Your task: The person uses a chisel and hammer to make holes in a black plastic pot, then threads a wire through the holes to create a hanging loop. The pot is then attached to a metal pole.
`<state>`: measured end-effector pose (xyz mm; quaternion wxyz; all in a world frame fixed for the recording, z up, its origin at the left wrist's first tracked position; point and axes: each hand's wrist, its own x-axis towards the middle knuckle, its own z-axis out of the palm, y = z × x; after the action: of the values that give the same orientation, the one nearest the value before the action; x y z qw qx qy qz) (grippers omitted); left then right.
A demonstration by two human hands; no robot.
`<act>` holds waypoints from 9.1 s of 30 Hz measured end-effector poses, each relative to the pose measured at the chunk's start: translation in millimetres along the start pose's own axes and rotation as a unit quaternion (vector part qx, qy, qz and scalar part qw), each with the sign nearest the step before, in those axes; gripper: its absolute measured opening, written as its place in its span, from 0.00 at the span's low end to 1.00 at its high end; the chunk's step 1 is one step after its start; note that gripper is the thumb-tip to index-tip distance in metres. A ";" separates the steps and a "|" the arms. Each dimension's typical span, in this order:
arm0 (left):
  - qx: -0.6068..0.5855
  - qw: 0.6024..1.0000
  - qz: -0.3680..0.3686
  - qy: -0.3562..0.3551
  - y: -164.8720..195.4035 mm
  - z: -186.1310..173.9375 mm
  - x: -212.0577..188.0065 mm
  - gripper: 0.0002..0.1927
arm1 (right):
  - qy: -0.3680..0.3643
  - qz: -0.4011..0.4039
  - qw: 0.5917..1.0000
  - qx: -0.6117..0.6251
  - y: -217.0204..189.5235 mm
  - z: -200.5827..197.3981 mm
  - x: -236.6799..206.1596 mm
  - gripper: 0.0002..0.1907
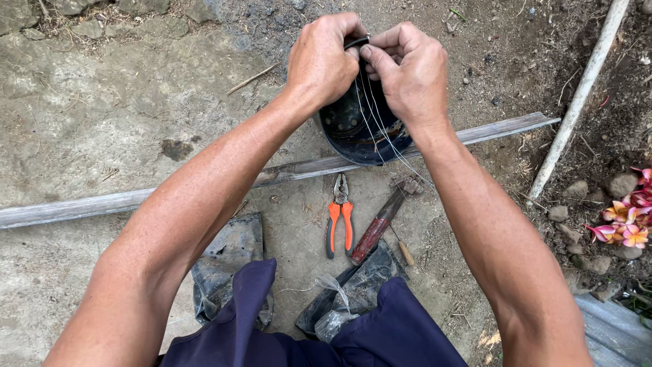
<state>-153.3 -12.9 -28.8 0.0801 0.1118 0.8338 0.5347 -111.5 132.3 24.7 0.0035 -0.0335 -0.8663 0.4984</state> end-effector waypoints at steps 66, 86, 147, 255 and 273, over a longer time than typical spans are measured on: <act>0.158 0.944 0.286 -0.045 14.2 -13.8 -12.0 0.18 | -0.248 0.056 0.961 0.104 2.8 -56.7 -101.9 0.22; 0.319 0.878 0.353 -0.051 7.8 -7.9 2.2 0.07 | 0.069 -0.135 0.952 0.267 -31.0 -72.2 -96.6 0.16; -0.099 0.980 0.161 -0.064 12.0 -25.3 1.9 0.04 | 0.113 -0.030 0.978 -0.171 -38.7 -9.0 -45.7 0.07; -0.195 0.975 0.078 -0.067 -0.6 -17.3 7.6 0.04 | 0.211 -0.058 0.976 -0.010 -5.5 31.4 -25.4 0.14; -0.214 0.969 0.048 -0.117 0.0 -20.9 7.5 0.06 | 0.152 -0.020 0.978 0.141 0.7 11.3 -28.4 0.14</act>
<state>-165.8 -29.1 -20.2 0.1737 0.1933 0.6784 0.6872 -83.6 121.2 19.2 0.1501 -0.0904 -0.7774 0.6041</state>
